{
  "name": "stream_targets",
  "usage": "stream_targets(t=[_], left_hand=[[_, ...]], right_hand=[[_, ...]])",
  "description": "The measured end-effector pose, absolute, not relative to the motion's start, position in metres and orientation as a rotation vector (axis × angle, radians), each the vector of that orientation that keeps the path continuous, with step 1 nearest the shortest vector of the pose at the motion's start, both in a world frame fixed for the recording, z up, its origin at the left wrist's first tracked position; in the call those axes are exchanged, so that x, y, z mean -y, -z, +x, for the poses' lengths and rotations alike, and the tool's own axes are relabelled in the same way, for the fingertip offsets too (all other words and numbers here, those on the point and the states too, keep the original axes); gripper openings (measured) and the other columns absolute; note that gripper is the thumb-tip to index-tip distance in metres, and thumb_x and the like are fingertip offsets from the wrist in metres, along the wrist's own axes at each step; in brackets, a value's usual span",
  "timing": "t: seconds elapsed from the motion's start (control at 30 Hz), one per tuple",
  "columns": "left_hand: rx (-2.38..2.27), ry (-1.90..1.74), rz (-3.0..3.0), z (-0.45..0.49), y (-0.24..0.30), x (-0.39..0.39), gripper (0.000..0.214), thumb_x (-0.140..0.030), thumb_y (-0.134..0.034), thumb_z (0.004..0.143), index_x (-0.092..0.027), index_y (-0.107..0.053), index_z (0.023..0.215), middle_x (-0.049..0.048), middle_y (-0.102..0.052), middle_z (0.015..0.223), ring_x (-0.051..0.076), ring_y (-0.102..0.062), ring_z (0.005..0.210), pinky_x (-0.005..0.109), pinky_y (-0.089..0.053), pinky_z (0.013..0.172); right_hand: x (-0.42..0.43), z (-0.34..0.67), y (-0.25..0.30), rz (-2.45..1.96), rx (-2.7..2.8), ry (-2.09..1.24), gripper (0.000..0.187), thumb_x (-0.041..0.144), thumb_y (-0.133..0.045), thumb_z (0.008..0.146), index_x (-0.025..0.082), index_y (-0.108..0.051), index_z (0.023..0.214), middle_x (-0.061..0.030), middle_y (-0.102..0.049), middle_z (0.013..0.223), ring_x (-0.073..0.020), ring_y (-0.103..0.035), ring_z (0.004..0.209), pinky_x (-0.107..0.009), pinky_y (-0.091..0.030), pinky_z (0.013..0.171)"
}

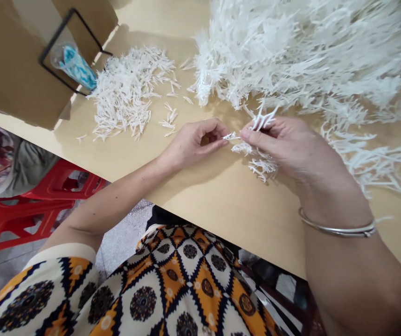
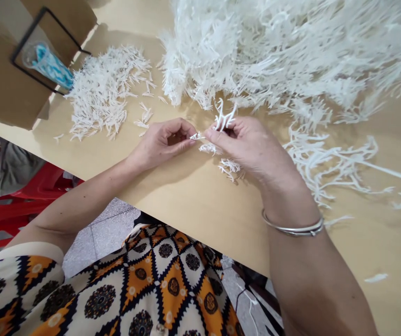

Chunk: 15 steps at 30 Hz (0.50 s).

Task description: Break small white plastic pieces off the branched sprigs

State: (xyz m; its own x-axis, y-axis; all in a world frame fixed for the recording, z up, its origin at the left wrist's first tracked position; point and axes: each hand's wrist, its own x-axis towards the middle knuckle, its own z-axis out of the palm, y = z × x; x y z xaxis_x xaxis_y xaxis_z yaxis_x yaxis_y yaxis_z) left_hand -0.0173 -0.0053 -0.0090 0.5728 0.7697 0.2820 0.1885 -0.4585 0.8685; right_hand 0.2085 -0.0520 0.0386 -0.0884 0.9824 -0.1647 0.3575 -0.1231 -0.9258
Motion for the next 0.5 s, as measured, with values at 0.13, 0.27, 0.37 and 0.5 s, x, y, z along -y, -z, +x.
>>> stream_targets(t=[0.13,0.27,0.37,0.5], left_hand=[[-0.885,-0.853,2.010,-0.018,0.007,0.005,0.012,-0.029,-0.072,0.103,-0.018,-0.075,0.104,-0.0002,-0.072,0.082,0.009,-0.058,0.070,0.023,-0.045,0.065],[-0.974,-0.928,2.089,-0.017,0.006,0.008,0.009,-0.022,-0.072,0.101,-0.019,-0.073,0.093,-0.0022,-0.069,0.075,0.009,-0.055,0.065,0.025,-0.044,0.064],[-1.015,-0.963,2.208,-0.015,0.008,0.010,0.013,-0.016,-0.068,0.101,-0.020,-0.069,0.089,-0.0007,-0.071,0.081,0.011,-0.061,0.072,0.028,-0.048,0.070],[-1.124,-1.030,2.299,-0.020,0.017,0.001,0.018,-0.013,-0.063,0.103,-0.022,-0.062,0.087,0.0008,-0.070,0.085,0.015,-0.064,0.078,0.032,-0.051,0.077]], right_hand=[[0.052,0.208,-0.044,-1.508,1.416,-1.286,0.020,0.033,-0.073,0.098,0.021,-0.067,0.084,0.0030,-0.053,0.071,-0.0114,-0.045,0.063,-0.033,-0.031,0.061],[0.051,0.205,-0.044,-1.561,1.469,-1.287,0.019,0.033,-0.071,0.100,0.021,-0.067,0.086,0.0037,-0.052,0.068,-0.0110,-0.043,0.060,-0.032,-0.031,0.058],[0.053,0.199,-0.045,-1.572,1.476,-1.249,0.014,0.029,-0.071,0.099,0.022,-0.067,0.087,0.0032,-0.055,0.069,-0.0117,-0.045,0.061,-0.032,-0.033,0.058],[0.055,0.195,-0.048,-1.604,1.472,-1.284,0.015,0.025,-0.073,0.095,0.023,-0.064,0.084,0.0040,-0.053,0.067,-0.0114,-0.044,0.059,-0.031,-0.031,0.055]])
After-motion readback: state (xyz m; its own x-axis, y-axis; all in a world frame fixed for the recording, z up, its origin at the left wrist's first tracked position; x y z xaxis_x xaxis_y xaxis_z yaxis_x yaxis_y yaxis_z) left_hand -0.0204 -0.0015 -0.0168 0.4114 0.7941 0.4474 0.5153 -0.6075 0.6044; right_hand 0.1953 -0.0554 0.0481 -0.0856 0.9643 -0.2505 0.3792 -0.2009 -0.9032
